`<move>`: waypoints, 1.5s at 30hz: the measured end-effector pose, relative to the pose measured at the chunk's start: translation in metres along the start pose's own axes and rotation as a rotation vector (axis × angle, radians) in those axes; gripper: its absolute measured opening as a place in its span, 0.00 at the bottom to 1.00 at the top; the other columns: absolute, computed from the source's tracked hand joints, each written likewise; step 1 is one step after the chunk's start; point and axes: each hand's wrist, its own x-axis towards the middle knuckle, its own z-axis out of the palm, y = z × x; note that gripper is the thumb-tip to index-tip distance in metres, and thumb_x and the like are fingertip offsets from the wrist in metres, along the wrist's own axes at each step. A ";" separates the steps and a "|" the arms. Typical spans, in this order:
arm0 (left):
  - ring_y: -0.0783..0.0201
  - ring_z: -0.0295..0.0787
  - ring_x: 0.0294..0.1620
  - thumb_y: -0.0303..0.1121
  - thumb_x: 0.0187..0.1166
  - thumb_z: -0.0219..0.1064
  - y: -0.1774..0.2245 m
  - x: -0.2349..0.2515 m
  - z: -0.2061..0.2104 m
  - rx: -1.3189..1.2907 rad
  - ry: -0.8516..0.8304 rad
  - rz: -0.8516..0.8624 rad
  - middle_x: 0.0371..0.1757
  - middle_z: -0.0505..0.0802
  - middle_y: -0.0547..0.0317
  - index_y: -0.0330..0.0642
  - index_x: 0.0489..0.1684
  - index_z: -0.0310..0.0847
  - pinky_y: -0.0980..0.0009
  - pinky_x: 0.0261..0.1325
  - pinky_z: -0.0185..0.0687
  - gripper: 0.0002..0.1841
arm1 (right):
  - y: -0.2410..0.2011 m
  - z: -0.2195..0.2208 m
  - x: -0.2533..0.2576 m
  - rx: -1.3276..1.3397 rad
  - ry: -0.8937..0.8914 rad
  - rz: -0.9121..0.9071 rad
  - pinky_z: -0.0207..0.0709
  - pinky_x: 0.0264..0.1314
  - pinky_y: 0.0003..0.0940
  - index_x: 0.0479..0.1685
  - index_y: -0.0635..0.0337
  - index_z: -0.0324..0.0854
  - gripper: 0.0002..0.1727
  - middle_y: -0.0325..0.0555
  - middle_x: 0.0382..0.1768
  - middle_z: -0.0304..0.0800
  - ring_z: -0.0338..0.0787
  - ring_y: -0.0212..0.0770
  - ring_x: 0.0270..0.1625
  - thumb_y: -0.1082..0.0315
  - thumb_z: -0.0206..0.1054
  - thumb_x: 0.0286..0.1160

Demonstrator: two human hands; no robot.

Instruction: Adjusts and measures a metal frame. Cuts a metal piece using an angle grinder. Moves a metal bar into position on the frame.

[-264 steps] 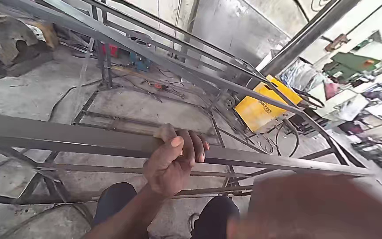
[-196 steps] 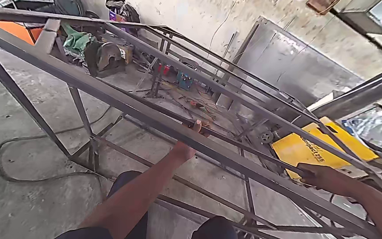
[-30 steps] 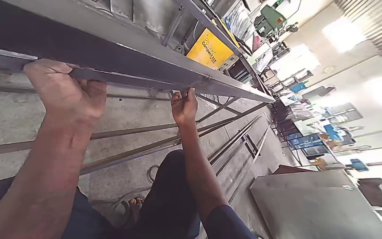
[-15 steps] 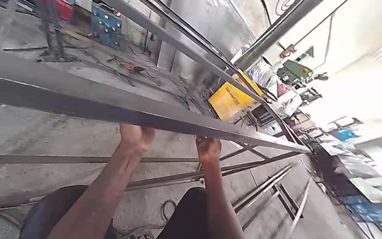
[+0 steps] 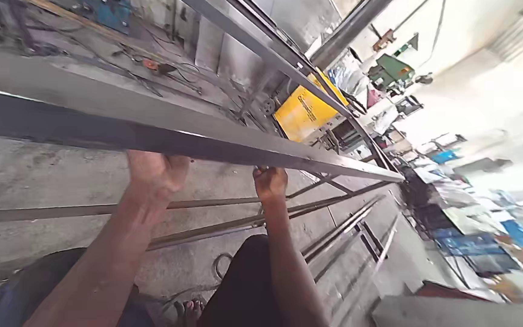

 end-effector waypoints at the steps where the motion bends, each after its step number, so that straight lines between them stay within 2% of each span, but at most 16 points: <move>1: 0.60 0.91 0.46 0.58 0.92 0.24 0.000 0.002 -0.002 0.017 -0.004 0.003 0.42 0.91 0.54 0.49 0.49 0.79 0.57 0.50 0.91 0.34 | -0.001 -0.001 -0.002 -0.013 -0.029 0.000 0.79 0.36 0.28 0.44 0.42 0.80 0.16 0.33 0.34 0.86 0.83 0.30 0.32 0.50 0.48 0.92; 4: 0.56 0.89 0.57 0.57 0.92 0.24 -0.002 0.006 -0.004 0.064 -0.022 0.045 0.52 0.90 0.52 0.49 0.59 0.76 0.51 0.63 0.87 0.33 | 0.001 -0.004 0.005 0.066 -0.057 -0.015 0.78 0.30 0.25 0.43 0.45 0.80 0.13 0.35 0.31 0.85 0.82 0.30 0.27 0.56 0.51 0.91; 7: 0.57 0.90 0.55 0.48 0.96 0.32 -0.002 0.005 0.007 0.110 0.073 0.075 0.48 0.91 0.53 0.48 0.55 0.75 0.50 0.63 0.88 0.24 | 0.004 -0.004 0.013 0.134 -0.031 -0.023 0.77 0.25 0.26 0.45 0.46 0.77 0.06 0.37 0.31 0.84 0.80 0.32 0.24 0.59 0.57 0.89; 10: 0.54 0.90 0.58 0.44 0.96 0.37 -0.002 0.002 0.012 0.111 0.089 0.070 0.50 0.91 0.51 0.47 0.56 0.75 0.46 0.68 0.85 0.20 | 0.003 -0.001 0.015 0.134 0.011 -0.014 0.76 0.23 0.25 0.49 0.45 0.75 0.04 0.38 0.33 0.83 0.79 0.32 0.23 0.59 0.58 0.89; 13: 0.55 0.90 0.56 0.47 0.96 0.34 0.000 0.005 0.008 0.123 0.068 0.067 0.47 0.91 0.52 0.49 0.53 0.76 0.46 0.65 0.85 0.22 | 0.003 -0.001 0.015 0.112 -0.008 -0.030 0.76 0.25 0.27 0.45 0.46 0.78 0.07 0.37 0.31 0.83 0.79 0.32 0.24 0.58 0.57 0.89; 17: 0.57 0.90 0.50 0.43 0.95 0.36 0.001 0.004 0.008 0.093 0.037 0.083 0.41 0.90 0.54 0.49 0.46 0.76 0.49 0.62 0.87 0.20 | 0.005 -0.005 0.014 0.088 -0.051 -0.029 0.79 0.28 0.28 0.43 0.46 0.79 0.12 0.37 0.31 0.85 0.81 0.32 0.25 0.54 0.55 0.90; 22: 0.52 0.88 0.59 0.48 0.95 0.31 0.001 0.006 0.004 0.041 0.012 0.062 0.50 0.90 0.49 0.46 0.55 0.75 0.44 0.69 0.82 0.25 | 0.006 -0.007 0.016 0.149 -0.119 -0.026 0.78 0.28 0.27 0.40 0.44 0.80 0.15 0.35 0.30 0.85 0.81 0.31 0.26 0.53 0.50 0.92; 25: 0.54 0.89 0.59 0.49 0.95 0.30 0.000 0.006 0.004 0.057 0.033 0.049 0.50 0.90 0.50 0.46 0.55 0.75 0.46 0.68 0.84 0.26 | 0.007 -0.008 0.016 0.161 -0.109 -0.035 0.77 0.28 0.27 0.41 0.45 0.80 0.13 0.36 0.30 0.84 0.80 0.32 0.25 0.54 0.53 0.91; 29: 0.55 0.89 0.57 0.46 0.96 0.34 0.001 0.003 0.009 0.077 0.073 0.074 0.49 0.90 0.51 0.46 0.55 0.75 0.48 0.67 0.85 0.22 | 0.008 -0.005 0.016 0.174 -0.109 -0.031 0.77 0.28 0.27 0.42 0.45 0.79 0.13 0.37 0.31 0.85 0.81 0.32 0.26 0.55 0.51 0.92; 32: 0.57 0.89 0.57 0.45 0.96 0.33 -0.001 0.002 0.007 0.106 0.055 0.058 0.49 0.91 0.53 0.47 0.54 0.76 0.51 0.66 0.86 0.23 | 0.006 -0.008 0.015 0.148 -0.089 -0.038 0.78 0.28 0.27 0.42 0.45 0.78 0.13 0.36 0.30 0.84 0.80 0.31 0.26 0.56 0.51 0.92; 34: 0.62 0.91 0.48 0.44 0.96 0.33 0.000 -0.001 0.008 0.107 0.090 0.018 0.42 0.91 0.57 0.49 0.48 0.77 0.59 0.56 0.90 0.23 | 0.003 -0.005 0.009 0.058 -0.034 -0.035 0.81 0.30 0.26 0.40 0.44 0.80 0.12 0.33 0.28 0.85 0.83 0.30 0.26 0.59 0.52 0.90; 36: 0.68 0.90 0.38 0.39 0.94 0.37 0.003 -0.006 0.013 0.163 0.154 0.003 0.36 0.92 0.62 0.51 0.41 0.79 0.69 0.43 0.90 0.21 | 0.001 0.001 0.000 -0.045 0.013 0.005 0.81 0.33 0.27 0.35 0.42 0.76 0.13 0.30 0.24 0.81 0.82 0.29 0.26 0.61 0.50 0.88; 38: 0.68 0.91 0.39 0.32 0.90 0.44 0.007 -0.012 0.019 0.201 0.212 -0.008 0.36 0.93 0.63 0.50 0.41 0.81 0.67 0.44 0.90 0.16 | 0.000 0.008 -0.003 -0.059 -0.021 0.013 0.82 0.32 0.28 0.28 0.42 0.78 0.21 0.28 0.19 0.81 0.82 0.28 0.23 0.57 0.45 0.92; 41: 0.70 0.90 0.38 0.29 0.85 0.55 0.013 -0.016 0.027 0.228 0.277 -0.061 0.37 0.92 0.64 0.49 0.41 0.84 0.70 0.41 0.88 0.10 | -0.002 0.016 -0.006 -0.012 -0.111 -0.025 0.82 0.30 0.22 0.25 0.41 0.81 0.31 0.26 0.18 0.84 0.84 0.25 0.22 0.48 0.36 0.96; 43: 0.65 0.91 0.41 0.24 0.82 0.59 0.013 -0.011 0.027 0.124 0.263 -0.042 0.39 0.92 0.60 0.46 0.46 0.83 0.65 0.46 0.88 0.08 | -0.001 0.019 -0.007 0.044 -0.122 -0.030 0.81 0.29 0.22 0.26 0.43 0.81 0.31 0.28 0.18 0.84 0.84 0.25 0.22 0.46 0.37 0.96; 45: 0.61 0.90 0.43 0.18 0.79 0.60 0.013 -0.007 0.030 0.020 0.295 -0.008 0.41 0.91 0.55 0.42 0.51 0.79 0.62 0.51 0.88 0.11 | 0.000 0.022 -0.008 0.087 -0.100 -0.045 0.81 0.28 0.21 0.27 0.45 0.81 0.29 0.29 0.18 0.82 0.83 0.25 0.21 0.47 0.40 0.96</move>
